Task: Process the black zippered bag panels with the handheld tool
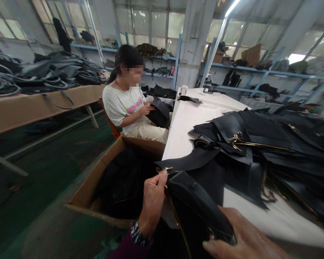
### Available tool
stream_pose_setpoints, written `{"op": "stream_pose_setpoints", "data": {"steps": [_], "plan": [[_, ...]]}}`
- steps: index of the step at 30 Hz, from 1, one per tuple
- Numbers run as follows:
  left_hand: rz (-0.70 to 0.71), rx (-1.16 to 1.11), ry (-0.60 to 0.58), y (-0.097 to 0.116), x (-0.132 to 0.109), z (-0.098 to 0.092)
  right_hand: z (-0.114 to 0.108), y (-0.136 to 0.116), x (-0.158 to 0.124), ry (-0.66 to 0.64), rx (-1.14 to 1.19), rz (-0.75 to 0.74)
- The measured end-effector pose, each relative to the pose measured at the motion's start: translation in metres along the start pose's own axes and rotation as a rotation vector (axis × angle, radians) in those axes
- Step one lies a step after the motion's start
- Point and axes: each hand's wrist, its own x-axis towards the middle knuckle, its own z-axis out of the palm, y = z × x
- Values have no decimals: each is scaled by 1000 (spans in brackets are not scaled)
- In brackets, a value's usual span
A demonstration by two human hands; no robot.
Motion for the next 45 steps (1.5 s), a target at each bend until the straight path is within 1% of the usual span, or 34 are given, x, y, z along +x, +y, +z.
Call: {"op": "stream_pose_setpoints", "data": {"steps": [2,3,6,8,10,13,16,20,22,25,28,31,34,36,39,42,45], "plan": [[-35,-41,-41,1,-6,3,-1,-1,9,-9,28,5],[-74,-72,-70,1,-9,4,-2,0,14,-12,48,14],[-193,-222,-135,-2,-15,10,-9,5,20,41,81,46],[-219,-323,-111,-3,-15,13,-15,8,16,75,60,57],[-223,-367,-61,-4,-13,15,-21,9,6,97,14,76],[-242,-362,-36,-4,-9,18,-21,12,-10,124,-35,120],[-228,-351,-50,-6,-7,21,-13,15,-17,111,-35,140],[-194,-233,-71,-11,-10,20,-2,22,-8,17,-13,130],[-192,-173,-81,-14,-11,18,-1,24,0,7,17,91],[-178,-163,-68,-17,-11,17,-6,23,9,42,41,61],[-134,-210,-32,-16,-8,19,-16,18,8,118,21,40],[-162,-238,-7,-16,-3,20,-26,14,-6,184,-32,99],[-180,-179,35,-15,1,21,-29,19,-30,238,-66,172],[-144,-126,36,-13,4,20,-27,28,-46,252,-74,208],[-104,-78,-8,-8,4,19,-19,48,-68,247,-119,256],[-107,-118,-39,-5,-8,12,-9,72,-87,262,-146,283],[-136,-195,-2,-9,-35,-1,-1,92,-105,290,-124,286]]}}
